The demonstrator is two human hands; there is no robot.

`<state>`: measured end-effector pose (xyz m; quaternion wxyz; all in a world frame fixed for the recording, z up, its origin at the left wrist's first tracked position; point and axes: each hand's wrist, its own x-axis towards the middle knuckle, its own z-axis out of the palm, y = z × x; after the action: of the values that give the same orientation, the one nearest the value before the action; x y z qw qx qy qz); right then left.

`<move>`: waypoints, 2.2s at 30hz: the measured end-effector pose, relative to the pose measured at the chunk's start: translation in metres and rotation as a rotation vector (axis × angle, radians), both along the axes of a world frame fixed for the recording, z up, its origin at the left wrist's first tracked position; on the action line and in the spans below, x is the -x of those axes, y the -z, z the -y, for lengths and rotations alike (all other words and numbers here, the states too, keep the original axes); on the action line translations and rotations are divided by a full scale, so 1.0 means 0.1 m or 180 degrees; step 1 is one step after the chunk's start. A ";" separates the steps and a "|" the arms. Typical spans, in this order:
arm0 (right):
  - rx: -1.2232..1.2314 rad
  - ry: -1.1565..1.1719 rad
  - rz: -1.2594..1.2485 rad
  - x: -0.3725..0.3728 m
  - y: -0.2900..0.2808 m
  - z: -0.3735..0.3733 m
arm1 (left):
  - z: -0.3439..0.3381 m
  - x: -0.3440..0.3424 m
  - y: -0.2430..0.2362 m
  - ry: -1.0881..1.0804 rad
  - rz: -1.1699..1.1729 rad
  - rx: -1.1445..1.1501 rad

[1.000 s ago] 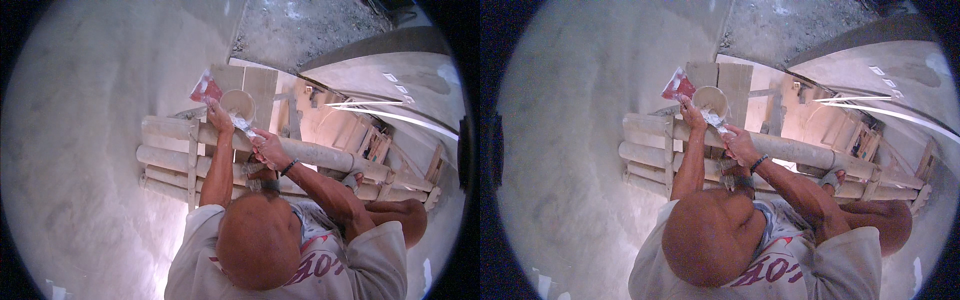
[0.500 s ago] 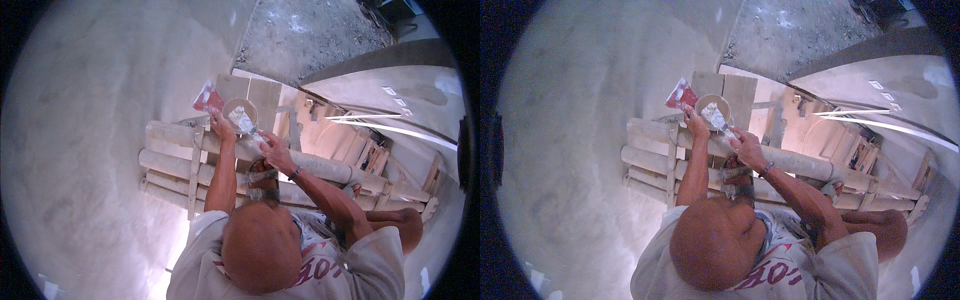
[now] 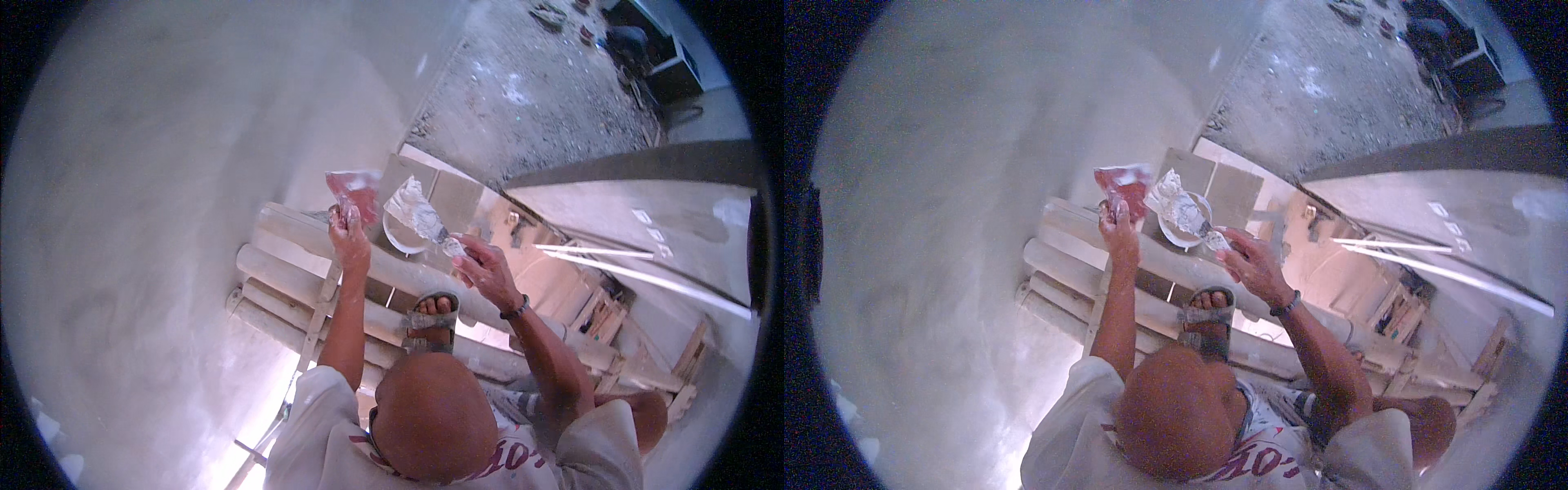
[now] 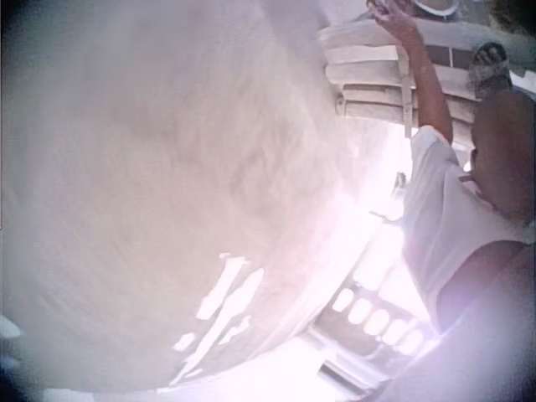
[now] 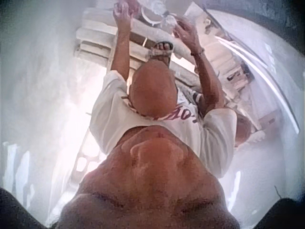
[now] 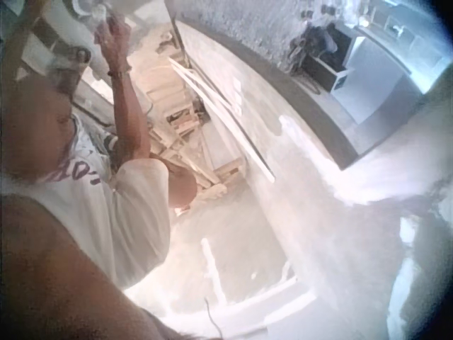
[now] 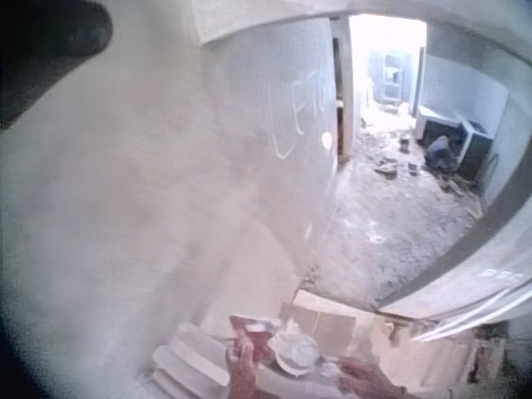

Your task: The person applies plaster to the upper edge of a doorway using a putty knife and a hawk, smoothing the material along the surface while standing on scaffolding.

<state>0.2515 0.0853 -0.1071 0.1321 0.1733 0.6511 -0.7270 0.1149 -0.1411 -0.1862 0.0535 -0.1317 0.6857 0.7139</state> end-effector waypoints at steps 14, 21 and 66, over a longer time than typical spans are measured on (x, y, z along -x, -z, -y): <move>-0.1582 -0.0519 -0.2622 0.66 -0.62 -0.23 | 0.09 0.03 -1.48 0.1122 0.1517 -0.2553; -0.1985 -0.0730 -0.3172 0.55 -0.65 -0.41 | 0.02 -0.08 -1.79 0.0599 0.1431 -0.2221; 0.0900 -0.0258 0.1006 0.15 0.89 0.46 | -0.58 0.18 -2.05 0.0619 0.0343 -0.3711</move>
<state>0.2360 0.0396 -0.1957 0.2846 0.2385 0.5203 -0.7690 0.0969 -0.0833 0.0187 0.2170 -0.0533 0.1856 0.9569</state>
